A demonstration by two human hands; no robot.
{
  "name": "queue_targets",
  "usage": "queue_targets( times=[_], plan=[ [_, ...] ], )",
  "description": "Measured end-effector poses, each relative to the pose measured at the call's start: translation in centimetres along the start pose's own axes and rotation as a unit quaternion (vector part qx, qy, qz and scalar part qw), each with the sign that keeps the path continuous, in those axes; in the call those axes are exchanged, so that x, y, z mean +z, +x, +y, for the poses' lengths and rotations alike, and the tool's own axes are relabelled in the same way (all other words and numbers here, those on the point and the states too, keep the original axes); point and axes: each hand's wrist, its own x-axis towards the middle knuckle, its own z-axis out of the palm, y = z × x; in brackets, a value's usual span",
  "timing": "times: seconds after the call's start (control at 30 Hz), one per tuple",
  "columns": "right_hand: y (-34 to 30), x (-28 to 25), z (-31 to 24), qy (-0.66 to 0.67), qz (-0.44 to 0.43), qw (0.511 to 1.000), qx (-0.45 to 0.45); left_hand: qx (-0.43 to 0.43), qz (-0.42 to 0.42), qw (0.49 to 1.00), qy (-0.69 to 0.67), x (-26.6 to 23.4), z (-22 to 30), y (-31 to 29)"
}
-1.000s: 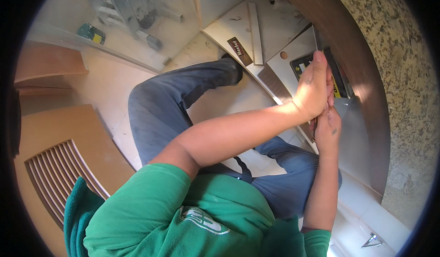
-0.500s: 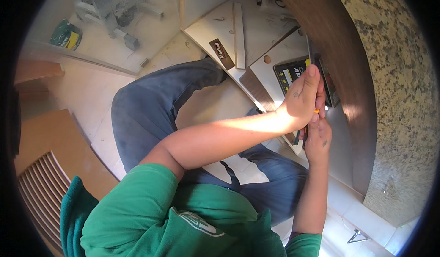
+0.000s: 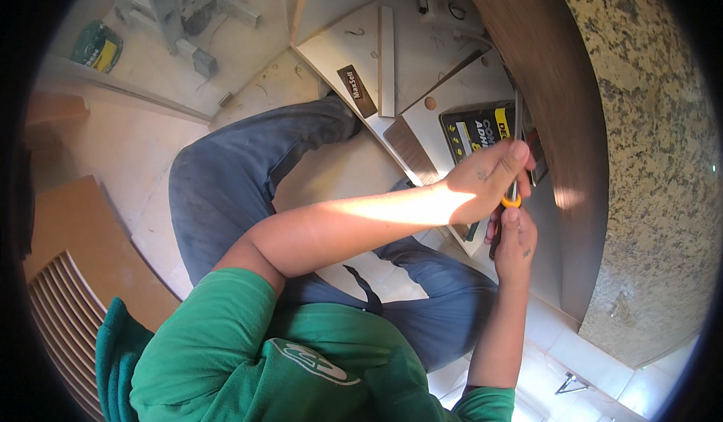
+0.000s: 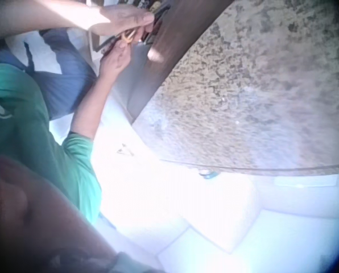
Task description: The person sits on the floor under a bathroom vanity and uses a screwdriver to tighten screws into the wooden frame of the cabinet. They briefly open a nearby door before returning to the task.
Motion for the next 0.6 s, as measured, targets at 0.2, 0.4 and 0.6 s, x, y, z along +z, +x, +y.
queue_targets(
  times=[0.2, 0.4, 0.6],
  plan=[
    [-0.1, 0.7, 0.1, 0.009, 0.018, 1.000, -0.009, -0.011, -0.010, 0.994, -0.111, 0.3, -0.1, 0.2],
    [-0.1, 0.8, 1.0, 0.000, 0.002, 1.000, 0.004, -0.014, -0.030, 0.998, -0.045, -0.3, 0.4, -0.1],
    [-0.4, 1.3, 1.2, 0.032, 0.010, 0.999, -0.010, -0.028, -0.048, 0.998, -0.021, -0.5, -0.1, 0.3]
  ],
)
